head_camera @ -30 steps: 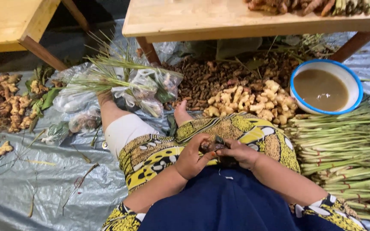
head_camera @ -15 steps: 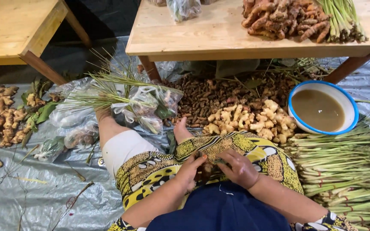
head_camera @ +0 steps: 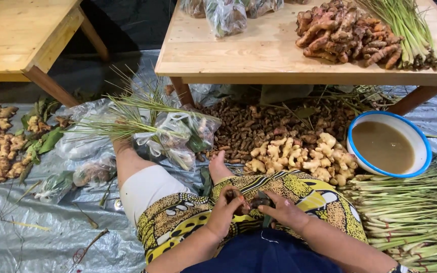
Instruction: Peeling ginger roots using a small knife and placing them into a container while sitting on the floor.
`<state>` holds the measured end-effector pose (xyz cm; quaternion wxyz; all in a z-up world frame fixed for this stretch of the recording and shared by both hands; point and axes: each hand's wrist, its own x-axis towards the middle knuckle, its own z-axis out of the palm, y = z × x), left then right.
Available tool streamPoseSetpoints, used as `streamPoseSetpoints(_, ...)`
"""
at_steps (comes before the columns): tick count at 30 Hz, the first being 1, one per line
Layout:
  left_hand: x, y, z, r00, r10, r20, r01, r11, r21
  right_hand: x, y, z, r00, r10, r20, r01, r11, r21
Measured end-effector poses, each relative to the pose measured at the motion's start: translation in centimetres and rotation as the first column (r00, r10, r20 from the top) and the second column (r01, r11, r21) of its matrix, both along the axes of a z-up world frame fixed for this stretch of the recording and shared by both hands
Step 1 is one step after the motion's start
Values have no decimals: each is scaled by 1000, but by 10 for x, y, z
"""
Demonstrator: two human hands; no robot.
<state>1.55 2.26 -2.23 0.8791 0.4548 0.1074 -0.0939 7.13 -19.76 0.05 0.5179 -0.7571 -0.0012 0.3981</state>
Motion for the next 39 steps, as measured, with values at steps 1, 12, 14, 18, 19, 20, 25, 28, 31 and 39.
streamPoseSetpoints(1,1,1,2,1000,-3,-1,3,1000,0,0,3,5,1000,-3,-1,3,1000,0)
streamPoseSetpoints(12,19,15,-22,992,-21,-126,10,996,-91,1,14,-7,661,223,716,-179,974,-139)
streamPoseSetpoints(14,20,17,-10,955,-60,-290,22,991,-134,1,22,8,511,214,832,-227,968,-110)
streamPoseSetpoints(18,18,24,-39,853,-367,-371,225,900,-374,1,27,21,301,107,947,-303,953,-11)
streamPoseSetpoints(19,22,26,-41,852,-364,-375,218,900,-379,7,33,27,307,112,945,-308,951,-12)
streamPoseSetpoints(20,21,27,-44,853,-361,-376,200,893,-404,7,40,31,250,162,955,-393,918,-53)
streamPoseSetpoints(25,22,26,-94,868,-190,-459,54,955,-292,7,65,20,347,297,890,-673,739,16)
streamPoseSetpoints(28,24,30,-81,846,-235,-479,138,964,-229,8,64,11,468,322,823,-712,689,135)
streamPoseSetpoints(31,24,28,-81,861,-293,-415,170,936,-308,3,61,-15,579,279,766,-618,763,190)
streamPoseSetpoints(39,36,24,-55,729,-186,-658,-17,957,-289,8,50,-10,645,11,764,-351,892,285)
